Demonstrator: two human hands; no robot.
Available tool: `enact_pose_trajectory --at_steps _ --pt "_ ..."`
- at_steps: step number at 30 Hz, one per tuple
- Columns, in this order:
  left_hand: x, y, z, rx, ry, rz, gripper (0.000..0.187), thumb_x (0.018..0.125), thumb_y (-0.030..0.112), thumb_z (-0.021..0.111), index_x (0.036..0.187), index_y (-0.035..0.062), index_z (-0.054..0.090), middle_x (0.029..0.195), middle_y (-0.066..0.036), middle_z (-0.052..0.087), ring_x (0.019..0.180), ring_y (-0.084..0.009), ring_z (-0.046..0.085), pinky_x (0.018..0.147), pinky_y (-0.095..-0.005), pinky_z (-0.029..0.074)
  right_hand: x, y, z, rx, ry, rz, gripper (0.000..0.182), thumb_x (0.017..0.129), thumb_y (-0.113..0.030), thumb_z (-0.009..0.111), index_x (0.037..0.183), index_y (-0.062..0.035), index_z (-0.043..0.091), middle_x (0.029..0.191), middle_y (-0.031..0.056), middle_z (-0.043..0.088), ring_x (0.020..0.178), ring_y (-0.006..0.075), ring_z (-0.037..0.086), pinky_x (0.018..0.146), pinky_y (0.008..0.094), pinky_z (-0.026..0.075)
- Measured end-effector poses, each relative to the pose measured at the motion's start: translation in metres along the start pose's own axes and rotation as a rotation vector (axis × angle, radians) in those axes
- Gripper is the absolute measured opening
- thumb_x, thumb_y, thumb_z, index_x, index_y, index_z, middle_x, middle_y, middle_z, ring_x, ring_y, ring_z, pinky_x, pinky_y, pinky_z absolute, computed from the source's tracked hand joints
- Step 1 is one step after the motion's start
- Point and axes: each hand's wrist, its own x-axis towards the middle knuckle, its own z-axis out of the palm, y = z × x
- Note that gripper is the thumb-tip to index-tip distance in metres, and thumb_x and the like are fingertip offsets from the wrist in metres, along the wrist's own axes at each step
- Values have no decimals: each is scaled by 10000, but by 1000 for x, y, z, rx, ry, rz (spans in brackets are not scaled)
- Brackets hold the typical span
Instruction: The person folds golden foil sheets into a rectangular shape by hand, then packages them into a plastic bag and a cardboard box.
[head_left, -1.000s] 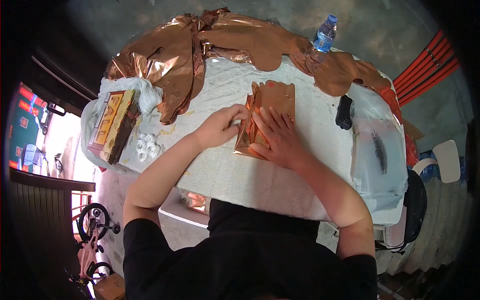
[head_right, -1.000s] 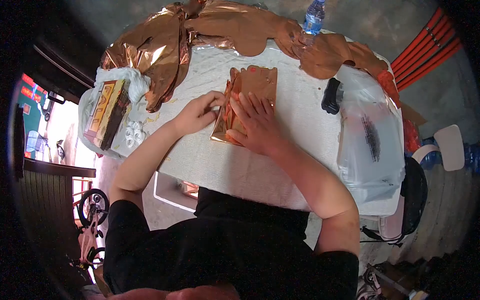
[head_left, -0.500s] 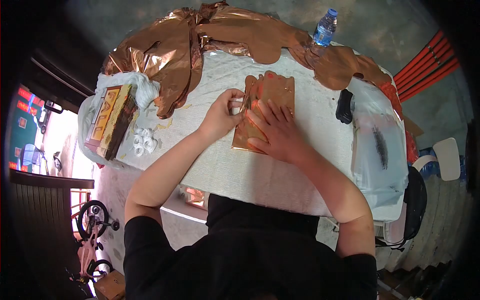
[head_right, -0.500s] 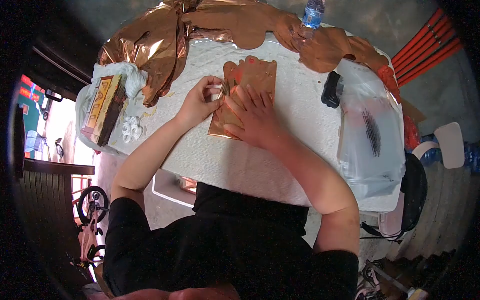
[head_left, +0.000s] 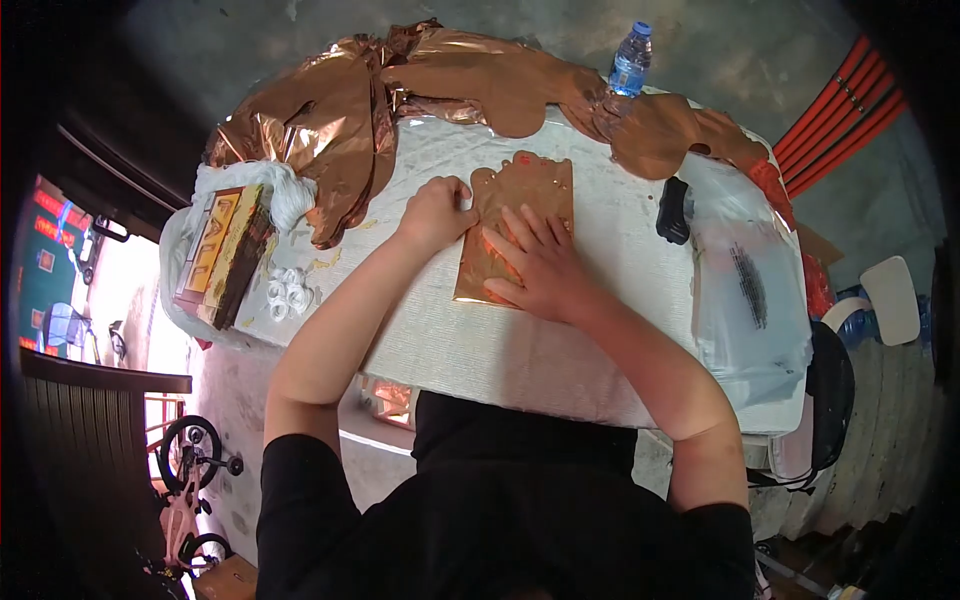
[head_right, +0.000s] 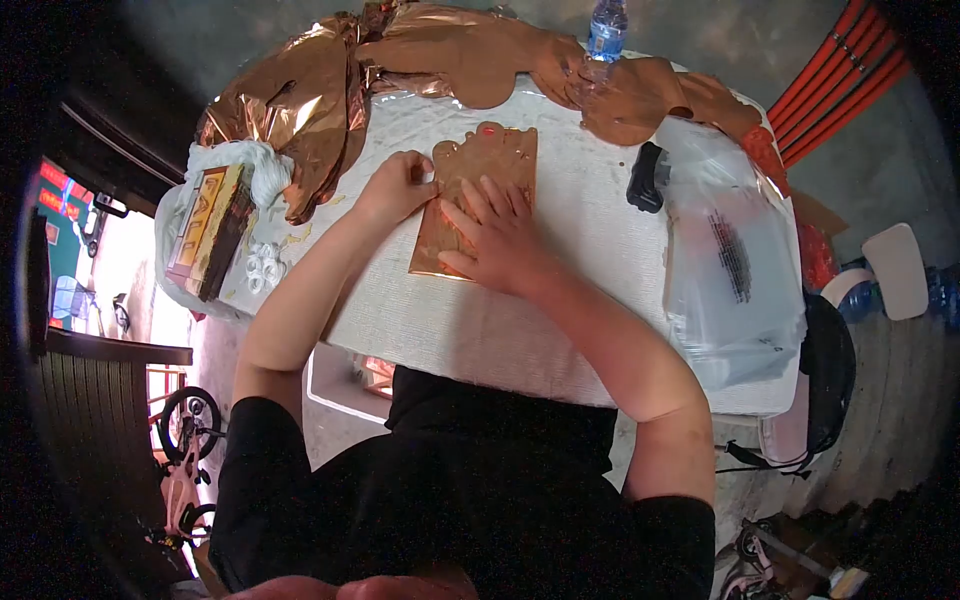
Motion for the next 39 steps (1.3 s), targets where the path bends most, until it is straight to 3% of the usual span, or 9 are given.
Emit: enact_pose_trajectory --at_steps 5,9,15,18,20,24,27,29,39 --pt "27 6 0 115 -131 -49 251 711 154 738 860 -16 627 733 -110 653 688 -199 621 653 -339 494 1 -2 -6 9 -53 22 687 864 -521 545 1438 -186 374 1520 170 234 1413 366 166 1139 524 87" --pt "40 -2 0 12 -283 -97 231 694 222 745 741 21 640 765 -148 677 695 -276 650 656 -365 513 0 -1 -5 28 -18 12 681 865 -515 547 1436 -183 380 1514 176 251 1409 371 177 1135 529 98" --pt "32 -15 12 -420 -191 -38 209 707 128 748 658 22 575 603 -51 591 562 -107 527 531 -285 442 -2 3 -2 47 105 -26 619 875 -485 551 1376 -133 464 1470 193 342 1382 363 264 1125 516 153" --pt "29 -16 12 -469 -126 -6 232 725 88 764 655 43 547 603 -10 558 545 -92 495 503 -271 421 2 13 -6 204 107 16 498 873 -337 618 1289 -78 525 1381 177 452 1313 305 399 1072 447 306" --pt "22 -11 8 -676 -219 -61 283 788 7 722 674 86 475 630 30 520 557 -43 495 476 -207 365 -2 30 -6 825 298 188 383 842 -162 672 1188 -42 559 1193 123 568 1186 218 518 936 357 442" --pt "2 -12 3 -726 -204 1 251 782 40 746 691 78 515 612 47 490 522 -49 445 467 -212 368 0 70 -10 560 655 299 358 808 -194 709 1063 21 579 962 101 606 863 183 586 729 286 478" --pt "-15 -7 -3 -886 -249 -37 269 794 40 737 688 81 494 600 51 476 514 -26 425 454 -192 344 -4 85 -13 923 442 449 277 823 -178 698 978 30 601 842 66 624 666 160 579 564 245 451" --pt "-25 -3 -9 -1036 -248 -75 270 800 44 737 695 85 492 609 28 525 488 -28 418 436 -189 332 -2 59 -56 1389 -105 713 227 825 -53 690 1028 14 613 734 28 606 492 65 477 437 180 348" --pt "-47 -5 -11 -878 -305 -160 270 819 15 709 698 87 479 649 -27 601 519 -73 561 437 -191 437 -6 65 -37 1240 -172 534 132 783 -120 724 830 -20 651 695 39 643 530 72 549 417 189 351"
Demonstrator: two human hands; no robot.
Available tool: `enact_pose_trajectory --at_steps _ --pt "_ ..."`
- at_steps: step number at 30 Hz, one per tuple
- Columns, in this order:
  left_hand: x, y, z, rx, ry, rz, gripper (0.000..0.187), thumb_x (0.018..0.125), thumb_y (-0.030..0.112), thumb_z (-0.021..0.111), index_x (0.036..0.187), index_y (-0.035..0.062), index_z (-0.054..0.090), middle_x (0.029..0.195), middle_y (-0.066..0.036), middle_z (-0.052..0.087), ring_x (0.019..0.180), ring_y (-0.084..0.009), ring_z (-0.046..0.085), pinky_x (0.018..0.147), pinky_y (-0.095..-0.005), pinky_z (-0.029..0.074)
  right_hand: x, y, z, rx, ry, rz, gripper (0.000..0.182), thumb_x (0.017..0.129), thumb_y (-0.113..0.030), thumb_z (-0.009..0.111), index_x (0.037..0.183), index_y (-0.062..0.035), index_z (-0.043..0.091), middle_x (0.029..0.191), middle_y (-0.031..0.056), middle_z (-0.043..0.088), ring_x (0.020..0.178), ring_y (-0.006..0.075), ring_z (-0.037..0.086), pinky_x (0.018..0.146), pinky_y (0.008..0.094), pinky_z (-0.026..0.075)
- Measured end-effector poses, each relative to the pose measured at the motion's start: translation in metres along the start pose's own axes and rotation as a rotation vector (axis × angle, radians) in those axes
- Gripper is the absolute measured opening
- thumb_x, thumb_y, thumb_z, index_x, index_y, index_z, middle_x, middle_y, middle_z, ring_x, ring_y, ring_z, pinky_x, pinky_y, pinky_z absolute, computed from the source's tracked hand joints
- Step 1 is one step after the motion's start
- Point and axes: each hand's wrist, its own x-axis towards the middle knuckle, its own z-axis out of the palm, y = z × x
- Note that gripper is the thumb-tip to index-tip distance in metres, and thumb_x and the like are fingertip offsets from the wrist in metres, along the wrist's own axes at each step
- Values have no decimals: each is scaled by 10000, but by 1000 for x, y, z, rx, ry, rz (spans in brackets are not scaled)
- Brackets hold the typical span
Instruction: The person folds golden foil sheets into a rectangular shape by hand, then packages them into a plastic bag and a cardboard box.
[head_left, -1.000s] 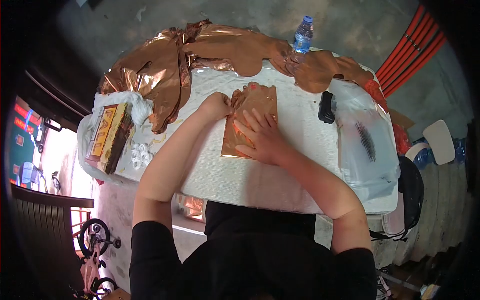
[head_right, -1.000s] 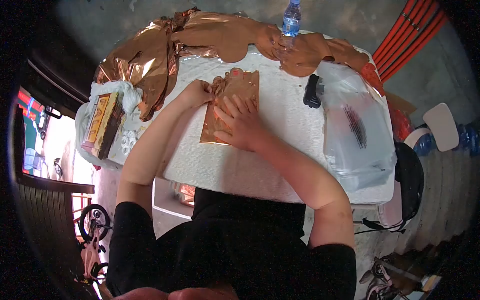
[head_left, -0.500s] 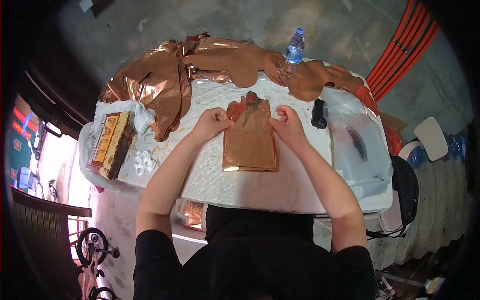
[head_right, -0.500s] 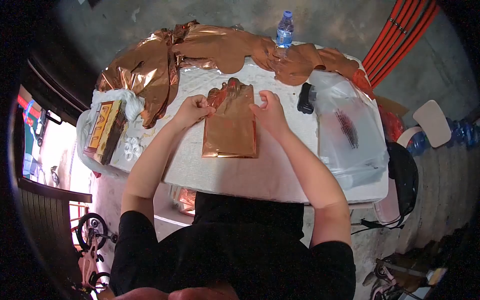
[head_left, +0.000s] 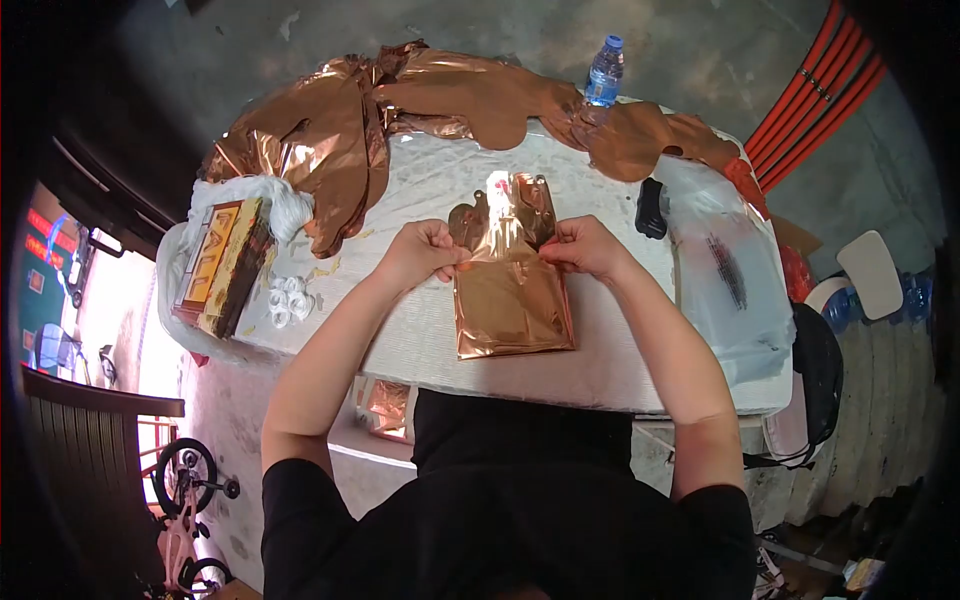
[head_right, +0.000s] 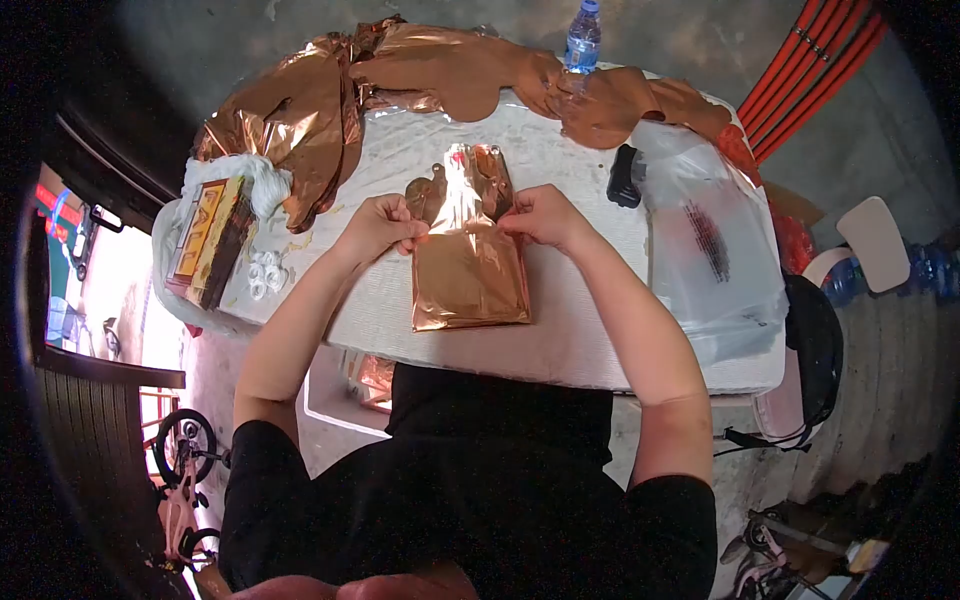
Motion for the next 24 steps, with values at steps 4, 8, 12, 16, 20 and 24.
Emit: enact_pose_trajectory --at_steps 4,8,12,16,20,24 --pt "2 -1 -2 80 -40 28 294 806 3 718 691 80 459 645 -35 596 539 -78 579 448 -199 463 -3 -16 1 -162 34 110 121 765 -99 727 785 -15 644 636 47 625 482 82 534 388 204 337" --pt "2 0 0 124 -41 35 317 805 3 719 684 79 436 639 -31 578 531 -69 564 446 -193 455 0 -10 0 -226 29 78 80 779 -65 705 800 -21 641 664 42 631 478 66 519 403 205 350" --pt "-10 7 6 256 -14 37 300 810 17 718 695 59 444 624 -12 557 566 -59 561 482 -217 466 -2 6 5 -460 113 -322 73 753 -1 678 804 4 624 759 47 637 622 140 591 542 259 459" --pt "-19 -1 8 714 28 443 228 748 -9 712 739 40 490 700 -39 565 652 -162 586 581 -290 484 -22 -3 3 -934 119 -565 146 669 3 650 799 -41 600 806 76 600 764 197 611 646 319 494" --pt "-23 4 12 1133 19 995 166 676 19 677 767 44 541 830 -69 582 763 -274 591 637 -354 500 -35 -5 6 -1310 113 -842 139 686 -64 604 822 -94 593 860 48 544 799 225 582 642 328 505" --pt "-34 17 18 1359 -82 1002 156 682 60 597 835 56 568 907 -78 598 890 -255 602 751 -344 510 -38 -4 8 -1538 61 -932 123 705 -132 602 826 -127 586 904 17 539 840 191 561 646 296 509"
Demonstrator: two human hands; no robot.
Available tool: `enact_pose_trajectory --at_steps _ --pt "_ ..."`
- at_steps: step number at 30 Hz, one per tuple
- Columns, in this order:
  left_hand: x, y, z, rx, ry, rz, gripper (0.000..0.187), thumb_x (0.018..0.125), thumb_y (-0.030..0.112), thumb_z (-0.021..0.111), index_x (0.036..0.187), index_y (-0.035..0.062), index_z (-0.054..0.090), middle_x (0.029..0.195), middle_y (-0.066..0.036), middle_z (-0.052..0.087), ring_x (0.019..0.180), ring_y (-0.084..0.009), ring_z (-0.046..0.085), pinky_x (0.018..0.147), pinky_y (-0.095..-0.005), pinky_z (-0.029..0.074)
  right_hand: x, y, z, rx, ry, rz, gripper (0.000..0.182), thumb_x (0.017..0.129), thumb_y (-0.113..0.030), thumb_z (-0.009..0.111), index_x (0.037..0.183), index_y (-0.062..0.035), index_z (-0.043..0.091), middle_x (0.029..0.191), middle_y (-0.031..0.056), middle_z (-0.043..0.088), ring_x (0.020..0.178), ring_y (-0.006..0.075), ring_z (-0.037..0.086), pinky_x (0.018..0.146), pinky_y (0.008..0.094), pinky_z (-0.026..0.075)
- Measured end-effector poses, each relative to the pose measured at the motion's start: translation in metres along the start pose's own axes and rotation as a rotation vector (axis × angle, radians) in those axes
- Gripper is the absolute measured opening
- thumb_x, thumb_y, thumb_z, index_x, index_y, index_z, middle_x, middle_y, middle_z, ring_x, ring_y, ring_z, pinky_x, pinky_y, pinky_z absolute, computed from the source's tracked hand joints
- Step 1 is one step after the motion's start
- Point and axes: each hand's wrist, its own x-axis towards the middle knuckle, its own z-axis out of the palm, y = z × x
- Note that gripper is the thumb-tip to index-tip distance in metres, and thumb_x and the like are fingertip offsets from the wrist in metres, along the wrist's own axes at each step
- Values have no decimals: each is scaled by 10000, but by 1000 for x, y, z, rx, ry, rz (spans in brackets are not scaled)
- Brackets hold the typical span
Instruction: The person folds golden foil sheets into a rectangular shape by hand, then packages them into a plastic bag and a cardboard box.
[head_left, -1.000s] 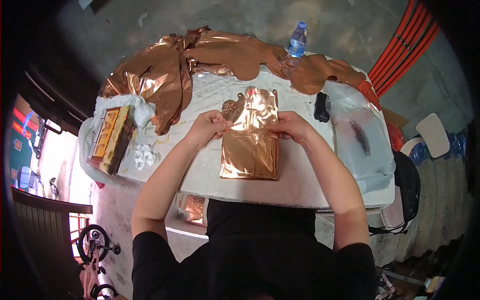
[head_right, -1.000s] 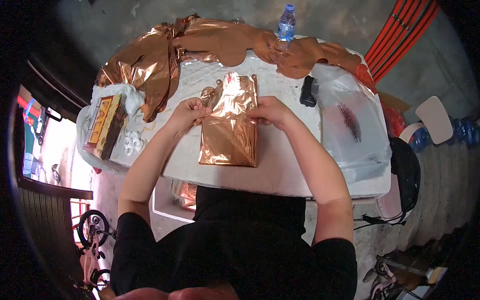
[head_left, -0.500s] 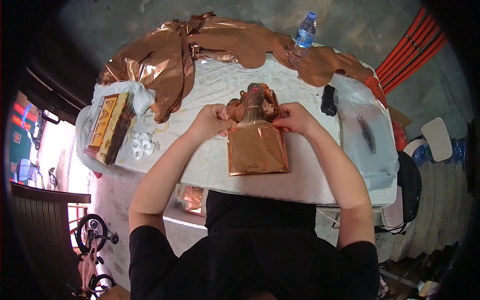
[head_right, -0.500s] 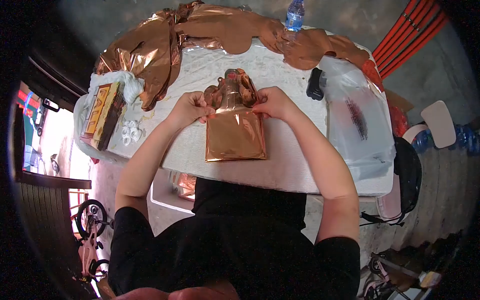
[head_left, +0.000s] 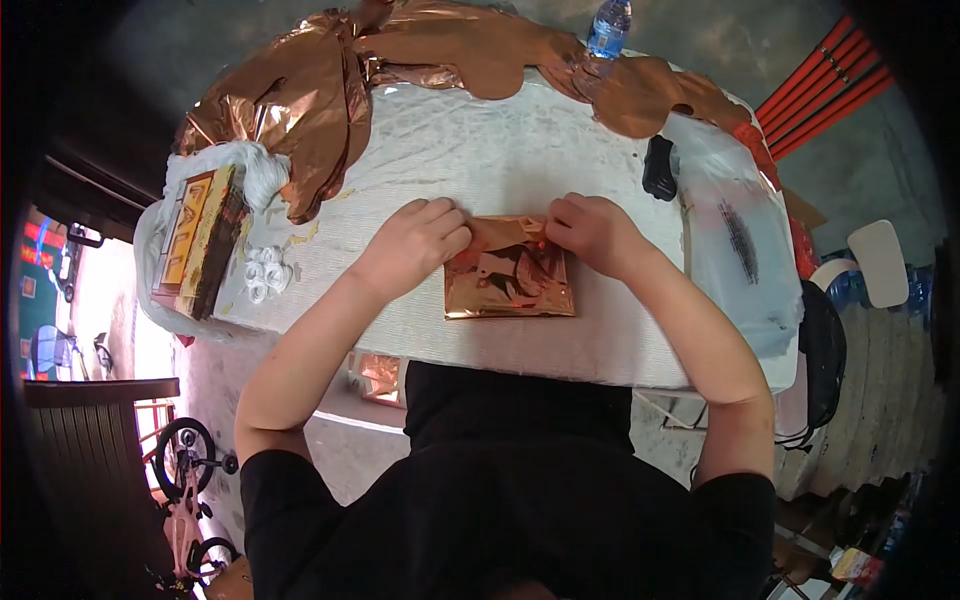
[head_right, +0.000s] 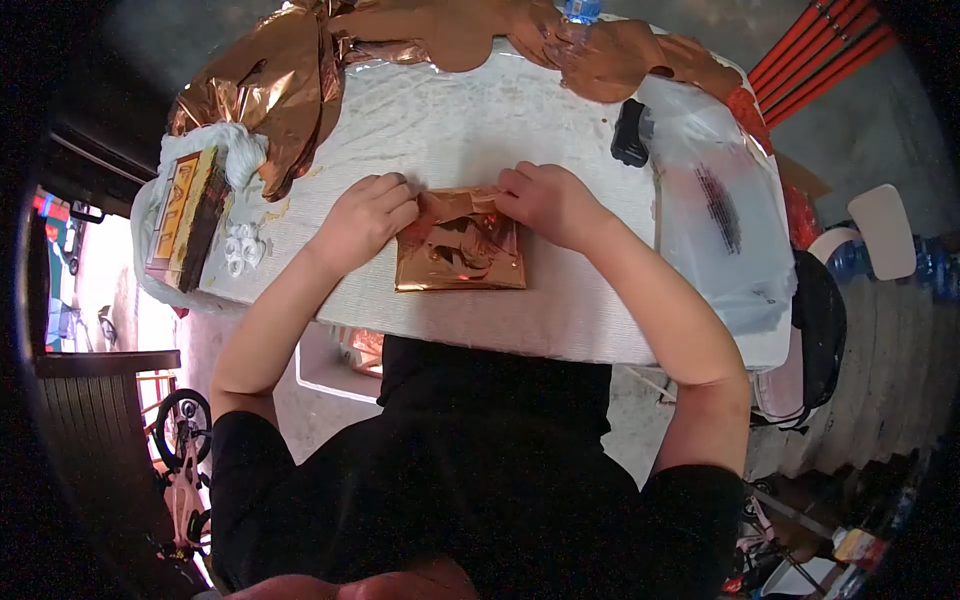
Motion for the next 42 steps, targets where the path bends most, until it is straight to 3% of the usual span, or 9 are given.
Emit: enact_pose_trajectory --at_steps 3,8,11,19,24,27,28,31,42 --pt "-5 0 1 -7 59 58 173 701 59 611 871 46 580 984 -98 596 972 -274 581 824 -344 497 2 -1 -1 -49 -21 -53 113 706 -141 607 815 -126 584 912 11 538 867 184 561 655 287 506" --pt "-4 21 -16 -674 -56 -445 419 727 98 680 1132 30 604 1067 -141 575 998 -317 564 877 -369 469 3 -3 -4 -64 -65 -60 105 711 -139 605 812 -124 582 928 10 541 881 186 561 682 293 507" --pt "-8 20 -3 -418 -45 -195 479 732 109 700 1199 59 607 1071 -143 556 1006 -316 545 875 -366 459 3 -2 -5 -64 -80 -70 100 710 -134 604 804 -119 577 920 15 541 874 186 561 688 297 508" --pt "-12 20 0 -402 -18 -172 387 704 129 730 1076 37 674 1026 -116 554 1000 -294 543 867 -372 462 -12 7 -4 249 41 110 178 706 4 606 879 -25 637 923 66 607 907 251 583 724 316 514" --pt "-12 23 -1 -401 -12 -172 385 693 128 734 1063 36 679 1012 -112 558 991 -293 547 863 -374 463 -3 9 6 820 99 622 250 811 46 560 1039 -7 650 1115 100 631 1110 247 561 941 341 446" --pt "-12 22 0 -398 2 -175 382 689 124 734 1058 38 681 1005 -113 555 987 -291 546 860 -376 463 16 -24 6 903 116 582 310 852 -23 575 1160 -25 607 1293 135 553 1275 283 459 1038 367 381" --pt "-12 22 0 -406 -3 -178 384 688 124 736 1059 41 681 1003 -114 554 984 -292 546 857 -376 464 20 -32 -4 749 -144 509 436 907 -145 550 1315 -10 480 1434 181 402 1369 331 325 1118 399 274" --pt "-12 23 1 -404 14 -185 354 695 147 728 1033 50 688 990 -101 555 973 -279 547 848 -368 471 18 -59 -3 420 -177 406 537 928 -230 512 1382 22 375 1463 211 336 1381 366 276 1142 434 211" --pt "-20 30 -10 -414 -66 -209 404 776 195 679 1143 32 632 1160 -120 553 1083 -292 523 980 -393 411 10 -69 1 275 -107 352 705 895 -378 550 1423 17 301 1481 226 287 1390 379 244 1145 468 182"
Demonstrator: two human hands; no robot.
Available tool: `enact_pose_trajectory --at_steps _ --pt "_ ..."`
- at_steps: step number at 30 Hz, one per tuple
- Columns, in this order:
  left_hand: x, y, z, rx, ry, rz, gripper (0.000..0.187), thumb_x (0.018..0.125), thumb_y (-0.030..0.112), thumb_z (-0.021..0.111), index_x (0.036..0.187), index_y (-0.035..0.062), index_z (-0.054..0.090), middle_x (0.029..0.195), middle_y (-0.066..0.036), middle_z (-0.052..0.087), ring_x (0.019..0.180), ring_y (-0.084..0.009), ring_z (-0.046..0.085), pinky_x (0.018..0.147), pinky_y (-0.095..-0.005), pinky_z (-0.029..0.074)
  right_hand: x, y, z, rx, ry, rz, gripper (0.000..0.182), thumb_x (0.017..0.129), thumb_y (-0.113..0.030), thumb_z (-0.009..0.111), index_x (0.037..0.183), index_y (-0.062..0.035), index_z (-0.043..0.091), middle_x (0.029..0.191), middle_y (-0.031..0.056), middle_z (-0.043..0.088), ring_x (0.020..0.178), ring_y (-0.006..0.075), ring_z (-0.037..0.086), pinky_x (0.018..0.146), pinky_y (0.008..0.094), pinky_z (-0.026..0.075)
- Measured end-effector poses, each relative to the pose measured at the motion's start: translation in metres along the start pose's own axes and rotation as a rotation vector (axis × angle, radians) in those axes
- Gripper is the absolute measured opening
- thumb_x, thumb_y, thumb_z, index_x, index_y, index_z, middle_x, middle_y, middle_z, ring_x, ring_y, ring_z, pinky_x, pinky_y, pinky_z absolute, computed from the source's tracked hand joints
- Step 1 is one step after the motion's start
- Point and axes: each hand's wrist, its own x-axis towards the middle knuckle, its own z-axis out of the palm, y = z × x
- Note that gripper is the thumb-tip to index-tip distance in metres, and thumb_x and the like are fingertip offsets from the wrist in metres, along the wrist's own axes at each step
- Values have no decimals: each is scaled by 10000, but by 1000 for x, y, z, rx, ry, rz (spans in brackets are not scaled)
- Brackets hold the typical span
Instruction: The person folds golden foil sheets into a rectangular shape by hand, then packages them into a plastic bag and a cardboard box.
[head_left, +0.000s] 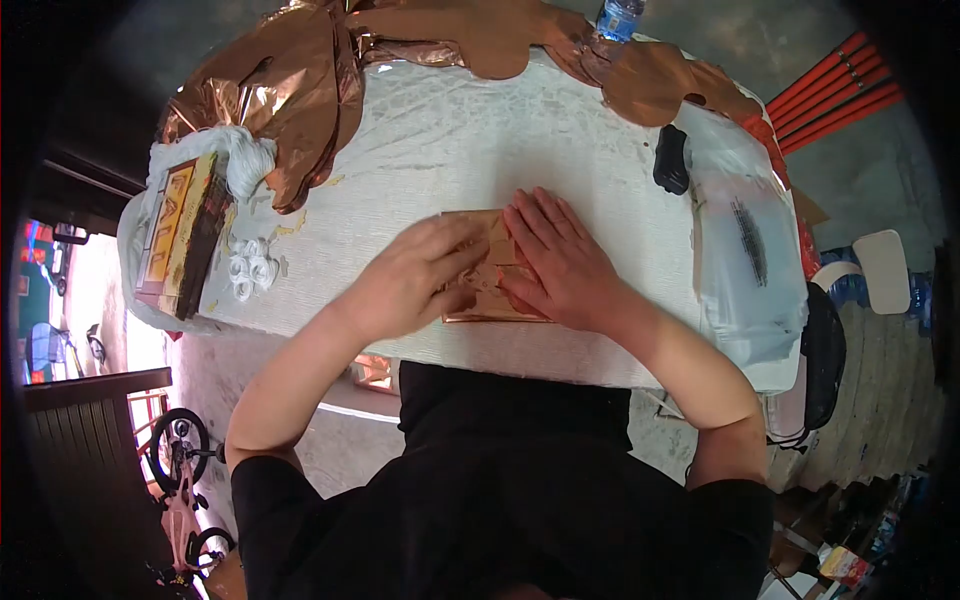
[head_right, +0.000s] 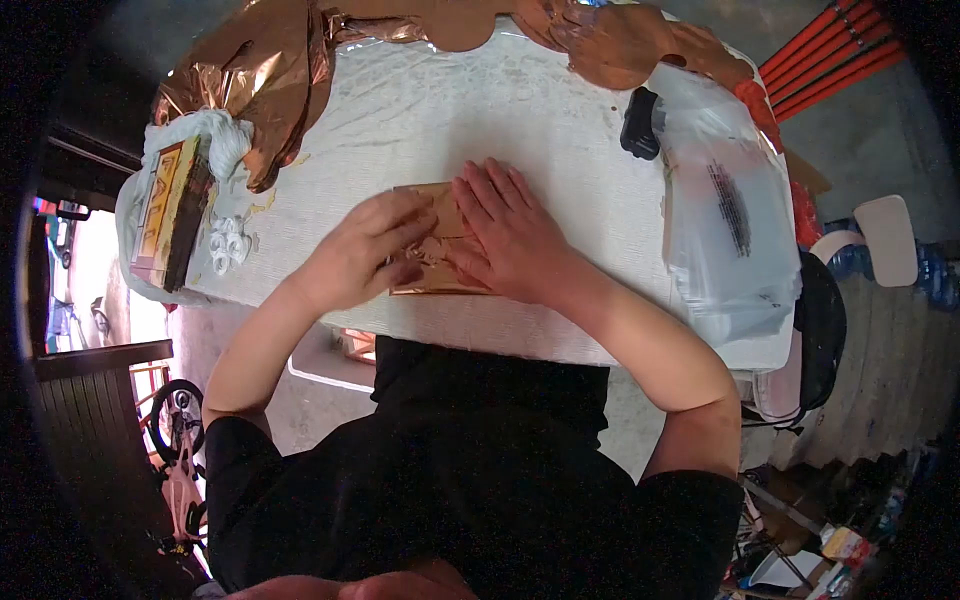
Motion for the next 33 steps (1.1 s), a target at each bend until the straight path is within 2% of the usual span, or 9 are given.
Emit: enact_pose_trajectory --at_steps 2,6,8,9,11,12,19,23,33 --pt "-13 5 -3 40 -134 -17 518 856 238 594 1306 -2 501 1431 -162 403 1321 -339 386 1121 -444 256 2 0 1 7 -1 -6 734 886 -405 560 1427 14 295 1483 227 283 1389 381 245 1145 473 180" --pt "-27 7 -15 35 -159 -17 540 907 249 569 1380 30 428 1343 -135 498 1206 -286 488 1136 -428 224 2 0 0 21 -12 8 774 870 -448 570 1432 5 289 1485 226 278 1396 379 226 1149 479 162" --pt "-36 -4 -25 -551 -116 -216 425 933 173 540 1325 16 490 1249 -146 567 1153 -267 540 1088 -388 313 3 0 0 21 -15 2 779 868 -455 570 1433 1 288 1487 225 274 1400 375 218 1151 478 154" --pt "-40 -8 -26 -542 -114 -219 425 933 173 540 1325 16 490 1249 -146 567 1153 -267 540 1088 -388 313 3 0 0 15 -22 6 777 869 -453 569 1432 5 290 1488 225 271 1401 374 214 1152 476 151" --pt "-48 -16 -22 -733 112 -492 308 929 68 518 1227 15 574 1145 -144 620 1040 -247 599 988 -335 414 2 -1 0 13 -24 7 776 869 -451 568 1430 9 292 1490 224 269 1402 374 210 1154 474 147" --pt "-46 -20 -21 -620 184 -479 230 905 -14 529 1102 15 643 1100 -127 634 987 -240 615 878 -298 475 3 -1 -1 11 -33 12 775 869 -449 568 1430 10 293 1491 223 266 1401 372 212 1154 472 147" --pt "-7 -34 -8 -102 272 -88 232 803 -37 619 1026 11 661 1089 -124 641 988 -271 618 809 -349 516 4 -1 -1 2 -56 19 763 871 -429 568 1431 11 293 1494 219 261 1397 374 221 1155 465 151" --pt "5 -39 -7 66 63 140 371 740 -71 586 1096 10 656 1240 -146 593 1203 -302 530 990 -382 451 2 1 2 -11 -38 8 762 871 -430 568 1430 12 297 1494 219 262 1396 375 223 1153 464 155" --pt "-25 -6 -15 120 -171 43 586 739 34 543 1320 -13 482 1388 -163 469 1336 -301 393 1124 -451 285 1 6 -6 20 -87 -118 753 895 -480 519 1442 -18 283 1500 201 266 1406 353 216 1158 455 148"
